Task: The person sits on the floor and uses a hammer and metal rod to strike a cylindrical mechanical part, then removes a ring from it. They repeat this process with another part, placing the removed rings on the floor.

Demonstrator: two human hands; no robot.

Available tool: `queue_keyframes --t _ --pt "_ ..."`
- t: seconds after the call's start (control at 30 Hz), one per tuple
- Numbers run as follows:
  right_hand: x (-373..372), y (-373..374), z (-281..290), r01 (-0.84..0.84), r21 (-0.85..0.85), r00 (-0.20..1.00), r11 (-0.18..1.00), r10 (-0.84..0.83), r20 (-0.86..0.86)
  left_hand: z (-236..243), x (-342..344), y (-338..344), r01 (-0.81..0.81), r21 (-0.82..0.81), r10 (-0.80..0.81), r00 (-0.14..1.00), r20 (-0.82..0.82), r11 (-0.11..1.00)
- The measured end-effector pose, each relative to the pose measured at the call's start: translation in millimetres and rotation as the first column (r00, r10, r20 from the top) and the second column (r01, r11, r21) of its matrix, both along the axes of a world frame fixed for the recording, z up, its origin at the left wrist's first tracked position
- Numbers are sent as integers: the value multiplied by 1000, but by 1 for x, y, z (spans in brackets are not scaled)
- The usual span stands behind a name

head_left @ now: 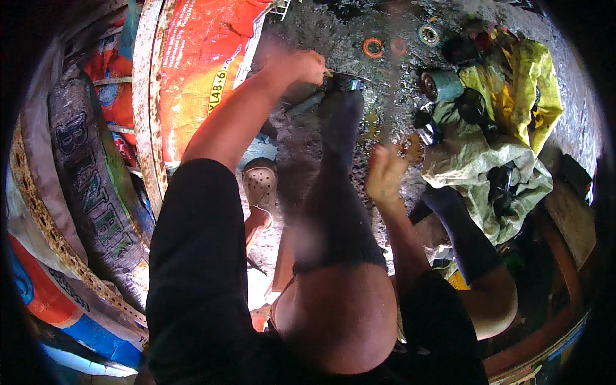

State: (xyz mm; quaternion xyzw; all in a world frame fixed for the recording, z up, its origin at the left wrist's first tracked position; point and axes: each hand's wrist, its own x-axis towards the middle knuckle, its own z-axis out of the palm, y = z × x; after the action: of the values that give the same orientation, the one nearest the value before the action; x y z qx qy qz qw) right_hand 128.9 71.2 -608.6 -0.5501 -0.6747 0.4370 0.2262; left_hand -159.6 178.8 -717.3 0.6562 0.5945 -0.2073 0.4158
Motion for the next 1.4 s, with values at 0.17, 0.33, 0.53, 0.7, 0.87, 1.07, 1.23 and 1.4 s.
queue_keyframes --t 0.17,0.33,0.53,0.7,0.87,1.07,1.23,1.4 --pt "-10 36 4 -26 -312 964 950 106 243 -25 -2 -10 -35 60 40 994 -99 998" --pt "4 5 17 2 -102 990 995 -16 -143 0 9 6 46 53 -46 999 18 998" --pt "-14 39 9 -50 -242 962 969 113 250 -28 -6 -4 134 260 -153 987 55 956" --pt "-20 28 52 4 -51 975 999 -15 -223 -9 6 -13 -53 182 59 998 -26 982" --pt "15 11 19 -10 -208 1000 978 5 -27 1 22 -45 -160 322 195 978 -80 933" --pt "39 10 7 164 -351 981 922 -191 -43 35 2 -15 -357 -283 426 872 240 890" --pt "31 25 16 250 -325 937 912 -313 -157 27 2 34 -472 -29 447 811 379 881" --pt "44 34 17 280 -370 902 886 -374 -215 15 63 54 -99 -45 103 991 89 994"
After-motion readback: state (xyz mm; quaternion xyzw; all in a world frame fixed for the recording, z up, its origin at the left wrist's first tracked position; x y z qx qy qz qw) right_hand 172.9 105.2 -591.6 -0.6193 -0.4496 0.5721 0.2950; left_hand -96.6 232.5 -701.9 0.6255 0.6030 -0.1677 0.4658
